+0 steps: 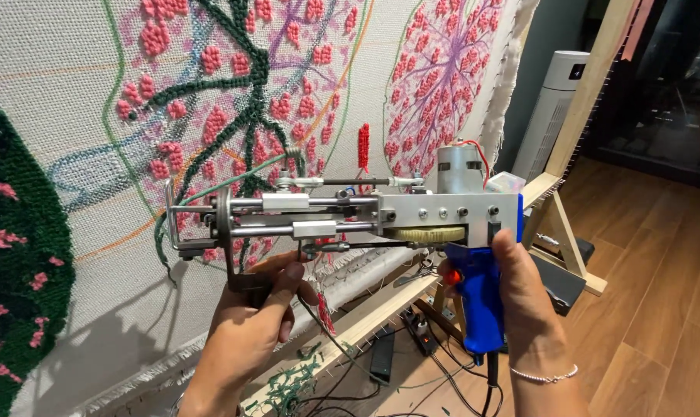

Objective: Using a tufting gun to create a floral pattern on a rug canvas.

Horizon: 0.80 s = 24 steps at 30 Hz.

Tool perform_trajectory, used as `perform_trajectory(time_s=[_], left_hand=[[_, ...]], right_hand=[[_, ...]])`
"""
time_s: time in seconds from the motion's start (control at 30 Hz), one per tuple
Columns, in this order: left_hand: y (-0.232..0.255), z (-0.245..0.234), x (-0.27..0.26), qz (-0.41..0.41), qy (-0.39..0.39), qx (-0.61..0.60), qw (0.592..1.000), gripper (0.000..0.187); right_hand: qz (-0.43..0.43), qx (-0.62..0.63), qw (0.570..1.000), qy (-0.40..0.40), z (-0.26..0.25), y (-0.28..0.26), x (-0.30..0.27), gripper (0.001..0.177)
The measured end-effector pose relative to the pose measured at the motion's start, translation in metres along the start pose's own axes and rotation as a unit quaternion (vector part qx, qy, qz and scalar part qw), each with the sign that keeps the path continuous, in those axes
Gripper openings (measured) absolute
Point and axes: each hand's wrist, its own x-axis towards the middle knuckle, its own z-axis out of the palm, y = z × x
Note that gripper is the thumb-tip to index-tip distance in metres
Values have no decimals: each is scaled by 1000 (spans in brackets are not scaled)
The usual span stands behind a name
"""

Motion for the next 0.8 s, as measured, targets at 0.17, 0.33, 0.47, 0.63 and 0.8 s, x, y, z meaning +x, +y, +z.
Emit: perform_trajectory(time_s=[0.17,0.33,0.47,0.63,0.8], left_hand=[[21,7,-13,-60,4,3,998,33],[44,15,-24,-37,-21,82,996,37],[35,10,-23,-53,-8,147,988,35],[22,1,-21,64,-57,119,989,37],[26,5,-21,21,-45,106,993,37]], right_hand=[[46,60,997,34,1,3,7,78],[16,78,997,10,-3,10,12,65],[13,108,994,0,-3,13,11,62],[5,159,987,-32,-7,16,11,59],[6,185,982,-47,-8,17,10,58]])
